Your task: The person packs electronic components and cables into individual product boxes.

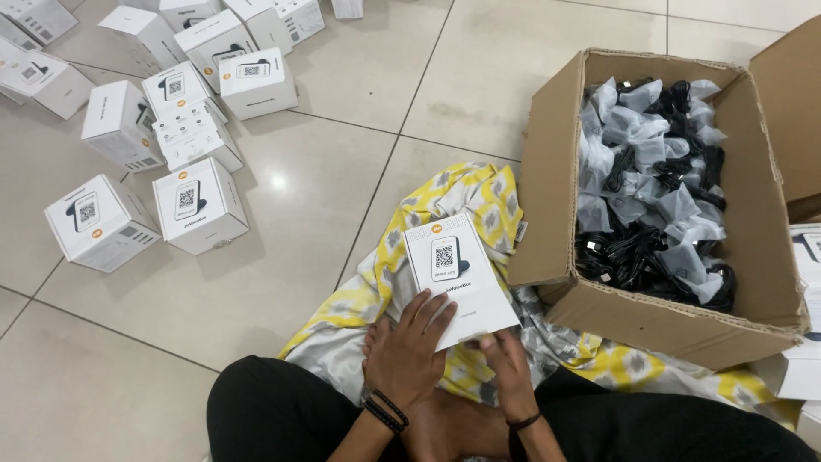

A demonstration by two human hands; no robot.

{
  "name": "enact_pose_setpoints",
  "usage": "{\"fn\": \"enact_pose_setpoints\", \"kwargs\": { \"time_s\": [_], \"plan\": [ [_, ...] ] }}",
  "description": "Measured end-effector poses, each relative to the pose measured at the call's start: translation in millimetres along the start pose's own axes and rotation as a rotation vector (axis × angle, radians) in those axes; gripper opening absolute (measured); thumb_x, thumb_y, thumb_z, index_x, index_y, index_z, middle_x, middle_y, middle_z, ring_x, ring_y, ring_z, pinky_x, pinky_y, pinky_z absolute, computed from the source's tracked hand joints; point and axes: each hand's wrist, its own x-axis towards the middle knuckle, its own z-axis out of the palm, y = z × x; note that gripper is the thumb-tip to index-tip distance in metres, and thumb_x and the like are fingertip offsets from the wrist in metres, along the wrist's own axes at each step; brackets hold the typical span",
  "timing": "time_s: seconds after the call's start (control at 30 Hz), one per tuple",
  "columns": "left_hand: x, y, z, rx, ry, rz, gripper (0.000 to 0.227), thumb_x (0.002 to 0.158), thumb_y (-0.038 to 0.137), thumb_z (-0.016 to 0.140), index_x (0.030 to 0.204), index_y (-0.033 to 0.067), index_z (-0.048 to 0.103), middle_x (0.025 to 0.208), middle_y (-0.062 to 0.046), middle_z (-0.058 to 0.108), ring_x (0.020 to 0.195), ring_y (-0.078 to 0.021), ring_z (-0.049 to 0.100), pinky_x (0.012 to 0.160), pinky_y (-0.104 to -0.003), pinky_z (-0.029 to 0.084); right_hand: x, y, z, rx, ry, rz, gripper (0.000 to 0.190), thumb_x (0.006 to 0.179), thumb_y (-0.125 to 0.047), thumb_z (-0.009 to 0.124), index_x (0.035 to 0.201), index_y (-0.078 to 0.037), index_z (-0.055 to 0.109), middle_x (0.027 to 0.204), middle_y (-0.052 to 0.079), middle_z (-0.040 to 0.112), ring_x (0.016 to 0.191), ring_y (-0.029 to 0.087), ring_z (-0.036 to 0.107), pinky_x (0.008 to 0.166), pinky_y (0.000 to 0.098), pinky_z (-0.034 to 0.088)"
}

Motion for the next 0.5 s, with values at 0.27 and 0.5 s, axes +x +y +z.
{"fn": "enact_pose_setpoints", "kwargs": {
  "time_s": [0.27, 0.5],
  "plan": [
    [12.8, 14.1, -50.9, -0.265, -0.06, -0.019, 0.048, 0.088, 0.017, 0.064, 0.136, 0.0163, 0.063, 0.136, 0.001, 0.063, 0.126, -0.0193, 0.057, 0.08, -0.046, 0.043, -1.2, -26.3, 39.6, -1.586, 0.029, -0.89, 0.046, 0.085, -0.025, 0.066, 0.123, 0.001, 0.063, 0.118, 0.021, 0.063, 0.115, 0.04, 0.055, 0.102, 0.0549, 0.04],
    [45.4, 0.7, -64.1, -0.807, -0.015, -0.251, 0.038, 0.1, 0.03, 0.064, 0.133, 0.0122, 0.065, 0.131, -0.005, 0.07, 0.121, -0.022, 0.066, 0.1, -0.043, 0.056, 3.3, -12.1, 36.1, -1.81, 0.077, -0.7, 0.052, 0.08, -0.031, 0.067, 0.128, -0.011, 0.06, 0.11, 0.009, 0.064, 0.115, 0.029, 0.056, 0.112, 0.0716, 0.023]
  ]
}}
